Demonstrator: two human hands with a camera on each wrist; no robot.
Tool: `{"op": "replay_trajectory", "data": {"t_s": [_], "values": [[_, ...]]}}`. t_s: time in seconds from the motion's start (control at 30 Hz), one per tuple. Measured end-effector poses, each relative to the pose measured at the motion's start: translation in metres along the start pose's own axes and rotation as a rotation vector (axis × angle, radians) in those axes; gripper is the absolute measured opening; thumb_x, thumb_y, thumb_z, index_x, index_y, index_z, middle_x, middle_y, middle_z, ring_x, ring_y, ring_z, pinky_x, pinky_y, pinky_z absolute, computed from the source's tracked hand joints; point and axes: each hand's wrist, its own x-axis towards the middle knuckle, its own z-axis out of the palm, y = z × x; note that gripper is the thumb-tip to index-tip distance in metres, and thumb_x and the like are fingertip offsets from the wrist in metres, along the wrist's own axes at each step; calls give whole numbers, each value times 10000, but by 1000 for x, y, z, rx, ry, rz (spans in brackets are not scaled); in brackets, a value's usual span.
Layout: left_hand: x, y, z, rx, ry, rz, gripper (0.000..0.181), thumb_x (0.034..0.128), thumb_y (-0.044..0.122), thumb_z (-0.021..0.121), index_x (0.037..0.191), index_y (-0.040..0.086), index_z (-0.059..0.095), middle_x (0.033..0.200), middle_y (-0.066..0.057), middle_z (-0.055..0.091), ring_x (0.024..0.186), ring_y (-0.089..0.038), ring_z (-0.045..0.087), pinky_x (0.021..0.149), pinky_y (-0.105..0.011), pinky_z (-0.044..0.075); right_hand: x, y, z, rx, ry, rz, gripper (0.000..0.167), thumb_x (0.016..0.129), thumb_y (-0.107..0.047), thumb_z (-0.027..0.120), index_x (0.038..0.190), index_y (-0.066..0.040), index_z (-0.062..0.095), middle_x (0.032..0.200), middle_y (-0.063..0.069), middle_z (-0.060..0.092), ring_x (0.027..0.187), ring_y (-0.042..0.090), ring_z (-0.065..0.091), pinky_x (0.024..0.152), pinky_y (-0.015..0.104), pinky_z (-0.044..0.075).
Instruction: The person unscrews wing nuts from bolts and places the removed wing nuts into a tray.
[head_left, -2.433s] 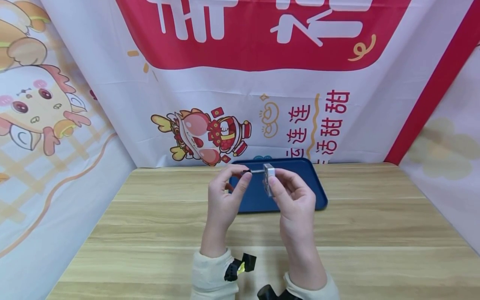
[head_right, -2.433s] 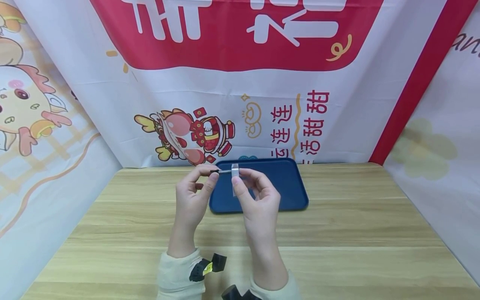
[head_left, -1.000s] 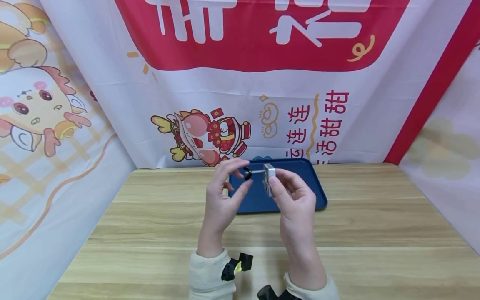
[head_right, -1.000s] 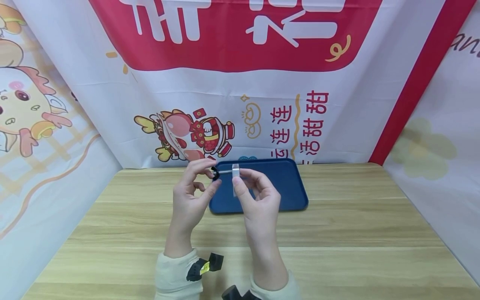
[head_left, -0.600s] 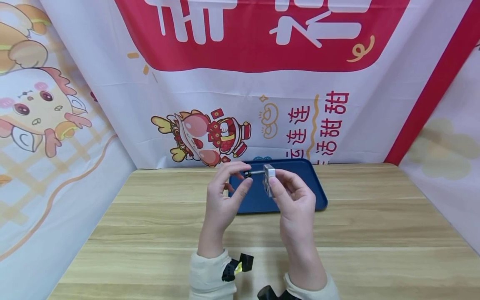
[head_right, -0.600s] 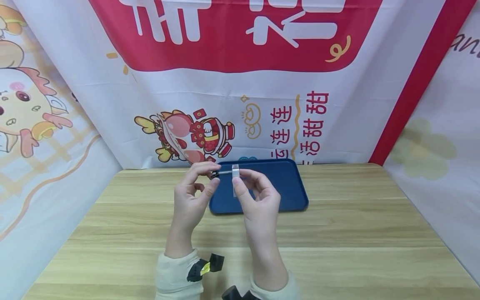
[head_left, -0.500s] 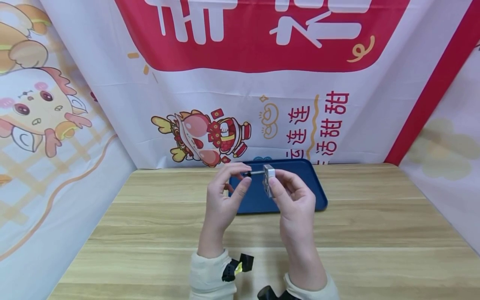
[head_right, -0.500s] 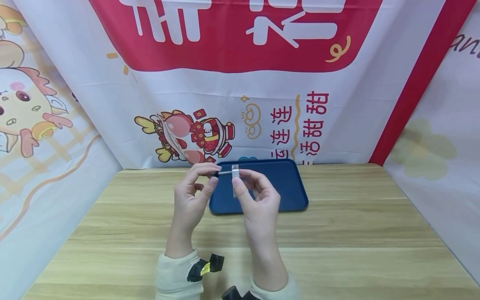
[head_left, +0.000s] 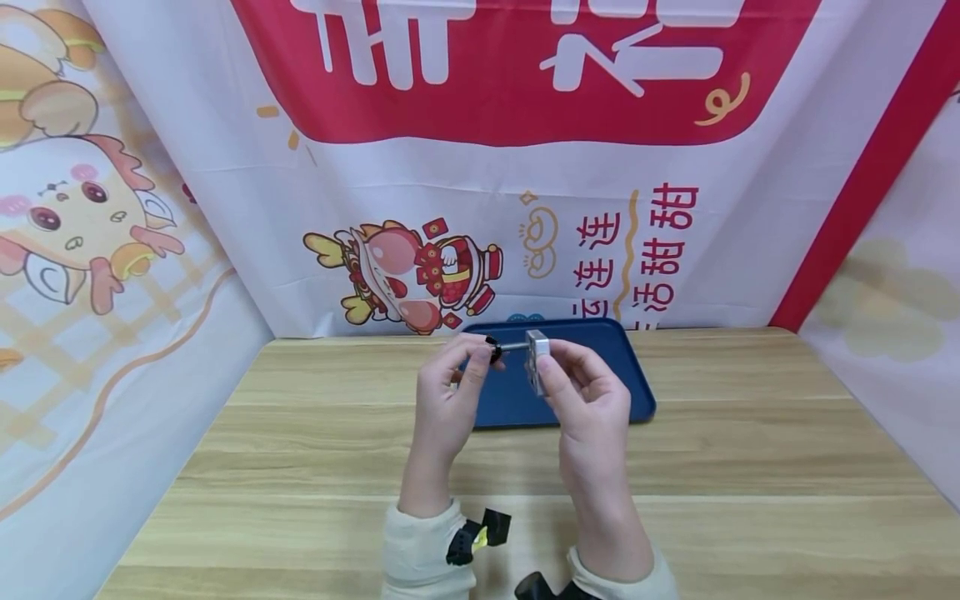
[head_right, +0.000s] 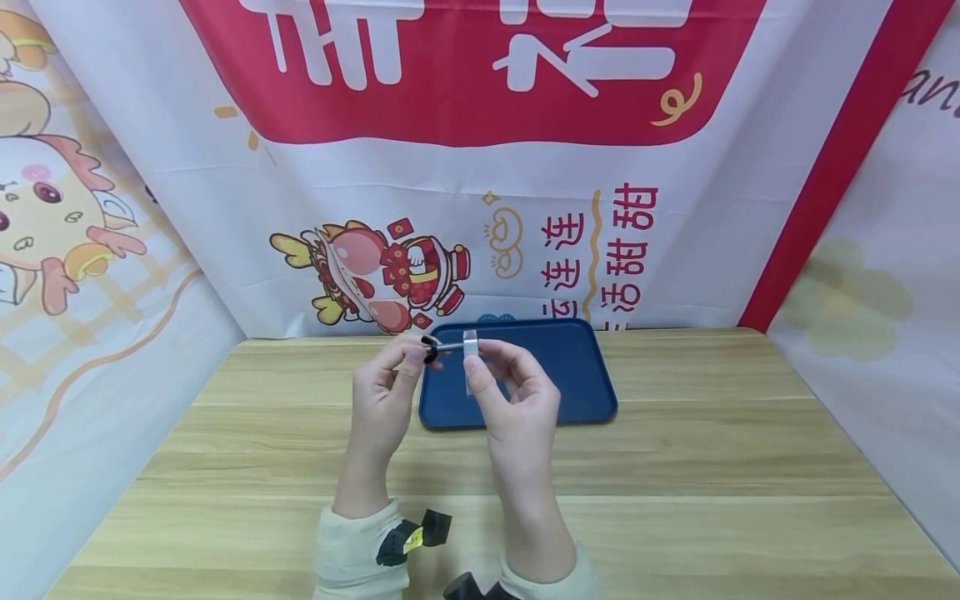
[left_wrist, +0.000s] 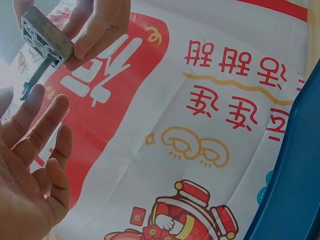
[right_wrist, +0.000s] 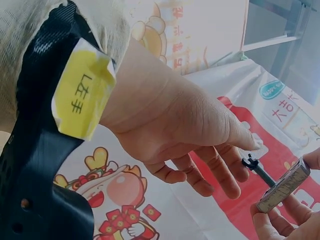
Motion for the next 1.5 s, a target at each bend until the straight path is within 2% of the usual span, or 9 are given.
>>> {"op": "replay_trajectory", "data": {"t_s": [0.13, 0.27, 0.37, 0.53, 0.77, 1.0, 1.3, 1.5], "values": [[-1, -3, -3, -1, 17, 7, 187, 997, 188, 603, 1135, 98, 693, 1094, -63, 711, 973, -111, 607, 666, -237, 440, 0, 1, -1, 9, 3, -4, 217, 966, -123, 643, 1148, -7, 656, 1022, 28, 682, 927, 171, 668, 860, 255, 563], [-1, -3, -6, 24, 18, 88, 448, 876, 87, 749, 1298, 146, 610, 1262, -37, 651, 1011, -128, 590, 651, -232, 463, 1, 2, -2, 15, 5, 1, 207, 966, -109, 637, 1150, -15, 656, 1023, 27, 680, 940, 191, 672, 863, 264, 567], [0, -3, -8, 43, 4, 145, 535, 837, 37, 776, 1329, 143, 592, 1313, -47, 614, 1017, -157, 594, 655, -233, 473, 1, 2, -2, 11, 6, 0, 208, 967, -109, 637, 1153, -16, 656, 1023, 26, 681, 939, 199, 669, 860, 262, 567], [0, -3, -8, 47, -20, 173, 507, 847, 29, 764, 1317, 138, 609, 1315, -60, 608, 996, -222, 594, 634, -250, 461, 1, 2, -2, 11, 7, 1, 216, 966, -106, 636, 1156, -5, 653, 1023, 26, 680, 942, 196, 675, 867, 269, 568], [0, -5, -8, 42, -12, 171, 434, 870, 38, 743, 1277, 146, 638, 1295, -49, 622, 972, -198, 588, 616, -247, 457, 0, 2, -2, 10, 4, 4, 216, 966, -112, 638, 1156, -10, 653, 1025, 27, 680, 932, 184, 665, 865, 270, 567], [0, -5, -7, 50, -5, 130, 401, 880, 60, 738, 1260, 160, 655, 1265, -32, 643, 969, -178, 588, 633, -227, 465, 0, 2, -2, 13, 3, 0, 211, 967, -120, 639, 1150, -17, 656, 1028, 29, 681, 940, 214, 658, 854, 263, 566], [-1, -3, -6, 52, 5, 87, 382, 891, 96, 736, 1258, 169, 659, 1229, -19, 663, 976, -171, 594, 647, -219, 457, 0, 2, -2, 19, 3, 4, 201, 966, -108, 638, 1145, -20, 658, 1019, 25, 684, 924, 190, 659, 856, 272, 568], [0, -5, -5, 50, 12, 106, 409, 884, 91, 738, 1276, 174, 658, 1231, -26, 668, 965, -193, 604, 638, -219, 460, 0, 2, -1, 17, -2, 0, 203, 967, -110, 636, 1144, -14, 657, 1022, 25, 685, 932, 185, 666, 866, 273, 567]]}}
